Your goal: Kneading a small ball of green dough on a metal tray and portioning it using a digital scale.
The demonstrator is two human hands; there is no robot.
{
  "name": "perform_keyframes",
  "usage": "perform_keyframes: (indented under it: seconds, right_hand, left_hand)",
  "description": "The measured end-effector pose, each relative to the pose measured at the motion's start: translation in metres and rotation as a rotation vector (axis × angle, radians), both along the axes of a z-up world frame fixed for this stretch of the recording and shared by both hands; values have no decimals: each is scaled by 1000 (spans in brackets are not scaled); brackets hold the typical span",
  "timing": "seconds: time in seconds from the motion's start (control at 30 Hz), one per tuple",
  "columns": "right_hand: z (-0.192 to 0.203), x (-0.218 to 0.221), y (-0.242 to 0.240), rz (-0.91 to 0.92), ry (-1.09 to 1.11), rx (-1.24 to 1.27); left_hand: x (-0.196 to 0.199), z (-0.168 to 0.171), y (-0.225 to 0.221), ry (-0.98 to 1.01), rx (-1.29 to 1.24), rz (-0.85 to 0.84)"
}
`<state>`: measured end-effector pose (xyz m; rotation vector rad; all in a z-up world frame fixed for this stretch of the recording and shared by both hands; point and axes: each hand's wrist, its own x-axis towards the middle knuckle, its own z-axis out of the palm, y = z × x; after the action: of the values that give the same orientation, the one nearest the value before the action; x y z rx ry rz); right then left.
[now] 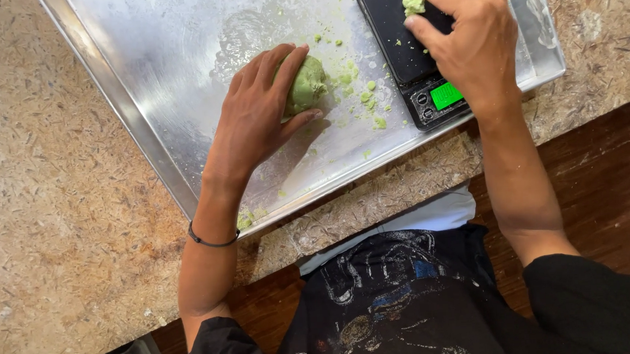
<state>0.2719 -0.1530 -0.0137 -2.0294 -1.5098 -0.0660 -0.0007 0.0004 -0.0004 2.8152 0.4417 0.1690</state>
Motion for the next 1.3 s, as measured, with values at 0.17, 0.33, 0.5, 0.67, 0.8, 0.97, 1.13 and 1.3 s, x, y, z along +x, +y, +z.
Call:
perform_keyframes:
  seconds: [0.17,0.33,0.5,0.67,0.8,0.97,1.13,1.3]
  right_hand:
    - [7,-17,-8,55,89,28]
    - [11,-65,2,335,293,-78]
    - [-15,-92,13,357,176,-110]
    - [-9,-107,14,283,-66,15]
    - [-10,-110,16,257,-75,58]
    - [-17,-111,18,226,-50,82]
    - [-18,-111,23,214,-15,112]
    - [-23,-107,23,211,19,97]
  left_hand:
    - [-1,0,0,-1,-4,-3]
    - [-1,-4,1,-19,12,-11]
    - [-2,-1,1,-27,-6,-4]
    - [-2,0,0,-14,22,-15]
    - [-1,2,-1,-14,17,-10]
    - [0,3,-1,-20,7,-15]
    - [1,6,-1,11,-7,-19]
    - [2,9,-2,-3,-24,-30]
